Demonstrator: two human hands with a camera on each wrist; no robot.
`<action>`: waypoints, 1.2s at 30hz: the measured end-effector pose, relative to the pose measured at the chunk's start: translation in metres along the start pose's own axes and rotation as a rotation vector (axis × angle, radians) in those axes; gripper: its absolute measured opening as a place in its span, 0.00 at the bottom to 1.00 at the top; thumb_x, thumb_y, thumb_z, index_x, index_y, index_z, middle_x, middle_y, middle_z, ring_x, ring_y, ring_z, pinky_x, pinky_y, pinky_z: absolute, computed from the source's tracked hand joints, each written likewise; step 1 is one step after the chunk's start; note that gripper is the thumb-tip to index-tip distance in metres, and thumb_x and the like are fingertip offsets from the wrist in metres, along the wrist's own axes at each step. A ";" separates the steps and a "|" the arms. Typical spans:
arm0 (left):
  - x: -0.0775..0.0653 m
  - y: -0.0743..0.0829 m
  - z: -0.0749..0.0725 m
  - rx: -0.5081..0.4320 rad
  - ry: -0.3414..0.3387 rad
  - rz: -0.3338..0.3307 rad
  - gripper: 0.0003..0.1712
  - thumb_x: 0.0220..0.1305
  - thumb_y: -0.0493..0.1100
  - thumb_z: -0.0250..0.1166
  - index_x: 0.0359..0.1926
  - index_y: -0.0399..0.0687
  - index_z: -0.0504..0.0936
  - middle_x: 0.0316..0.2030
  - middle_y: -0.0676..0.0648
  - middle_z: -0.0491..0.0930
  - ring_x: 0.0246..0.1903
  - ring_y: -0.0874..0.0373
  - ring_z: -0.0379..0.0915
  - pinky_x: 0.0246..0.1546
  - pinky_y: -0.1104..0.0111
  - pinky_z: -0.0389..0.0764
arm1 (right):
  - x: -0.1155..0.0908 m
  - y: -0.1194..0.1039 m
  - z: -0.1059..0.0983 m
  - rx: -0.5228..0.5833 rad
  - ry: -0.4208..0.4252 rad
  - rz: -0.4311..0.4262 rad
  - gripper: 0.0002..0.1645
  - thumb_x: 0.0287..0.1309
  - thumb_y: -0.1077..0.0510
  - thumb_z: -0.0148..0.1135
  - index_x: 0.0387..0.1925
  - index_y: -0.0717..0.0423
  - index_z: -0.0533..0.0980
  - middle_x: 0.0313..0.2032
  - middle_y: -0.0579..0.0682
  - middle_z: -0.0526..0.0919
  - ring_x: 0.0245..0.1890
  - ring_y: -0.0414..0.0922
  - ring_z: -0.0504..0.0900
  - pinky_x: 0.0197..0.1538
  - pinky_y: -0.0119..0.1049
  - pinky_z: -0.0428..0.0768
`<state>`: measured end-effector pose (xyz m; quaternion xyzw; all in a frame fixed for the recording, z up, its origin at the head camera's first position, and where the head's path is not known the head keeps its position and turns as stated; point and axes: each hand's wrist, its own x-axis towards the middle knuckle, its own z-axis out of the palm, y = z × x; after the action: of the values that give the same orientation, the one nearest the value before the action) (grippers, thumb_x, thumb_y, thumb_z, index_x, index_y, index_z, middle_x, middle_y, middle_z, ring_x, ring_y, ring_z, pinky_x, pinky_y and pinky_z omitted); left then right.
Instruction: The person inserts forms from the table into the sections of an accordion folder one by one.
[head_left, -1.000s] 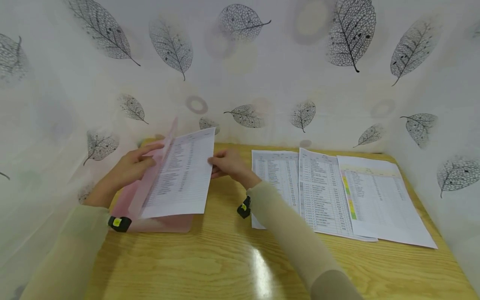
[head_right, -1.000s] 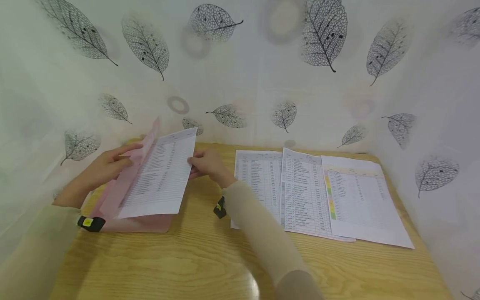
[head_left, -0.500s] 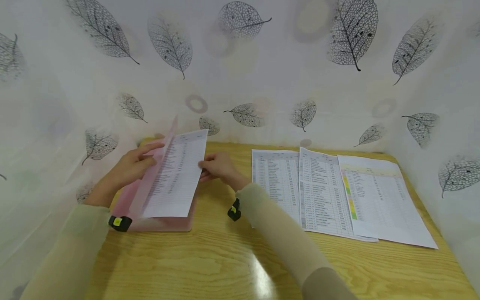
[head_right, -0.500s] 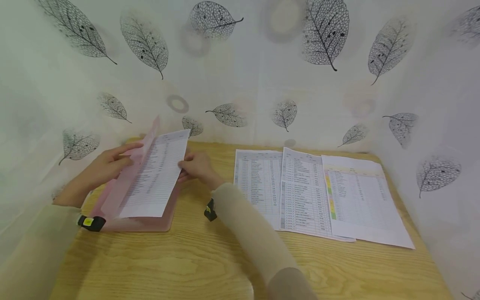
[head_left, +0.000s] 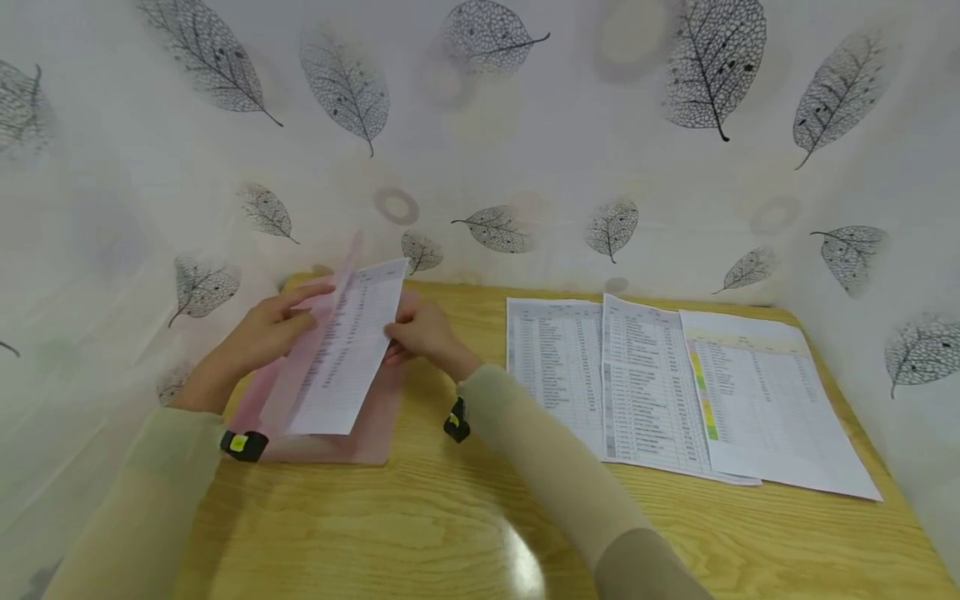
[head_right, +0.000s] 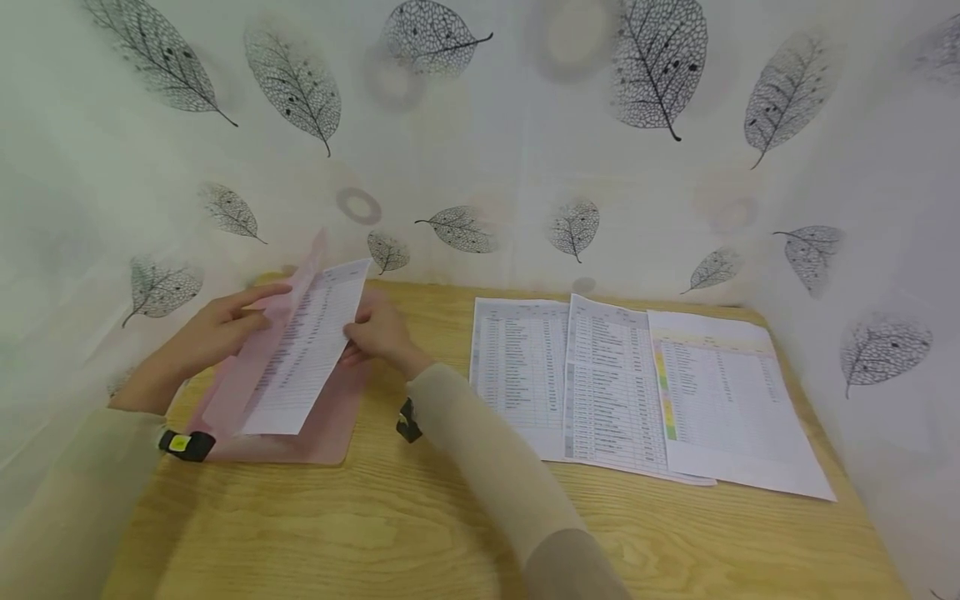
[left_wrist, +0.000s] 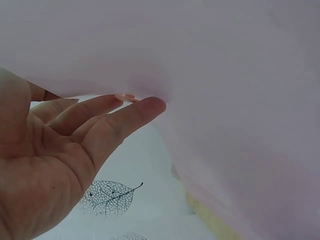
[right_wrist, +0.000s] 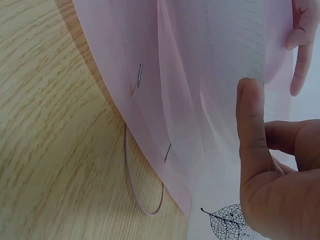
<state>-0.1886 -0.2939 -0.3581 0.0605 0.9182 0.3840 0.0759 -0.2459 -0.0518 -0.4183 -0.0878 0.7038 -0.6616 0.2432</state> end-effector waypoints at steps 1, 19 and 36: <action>0.000 0.000 0.000 -0.003 0.000 0.005 0.32 0.80 0.45 0.51 0.81 0.55 0.63 0.64 0.36 0.70 0.24 0.61 0.65 0.26 0.69 0.69 | 0.000 0.000 0.001 -0.009 0.000 -0.003 0.11 0.69 0.68 0.60 0.41 0.77 0.81 0.33 0.73 0.88 0.17 0.44 0.85 0.30 0.41 0.89; 0.001 -0.002 0.000 -0.010 0.029 0.061 0.31 0.78 0.41 0.52 0.80 0.50 0.66 0.43 0.41 0.76 0.18 0.63 0.60 0.23 0.68 0.68 | 0.008 0.000 0.022 0.020 0.048 0.046 0.10 0.70 0.67 0.62 0.42 0.75 0.82 0.34 0.75 0.87 0.15 0.43 0.83 0.28 0.39 0.88; -0.001 0.003 -0.002 0.029 0.037 0.055 0.32 0.77 0.42 0.52 0.79 0.51 0.67 0.33 0.47 0.73 0.21 0.62 0.64 0.26 0.68 0.70 | 0.013 0.005 0.032 0.125 0.165 0.076 0.11 0.66 0.66 0.66 0.40 0.76 0.84 0.20 0.61 0.85 0.13 0.41 0.82 0.22 0.34 0.84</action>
<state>-0.1880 -0.2931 -0.3540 0.0795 0.9229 0.3737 0.0472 -0.2421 -0.0855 -0.4264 0.0092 0.6815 -0.6996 0.2146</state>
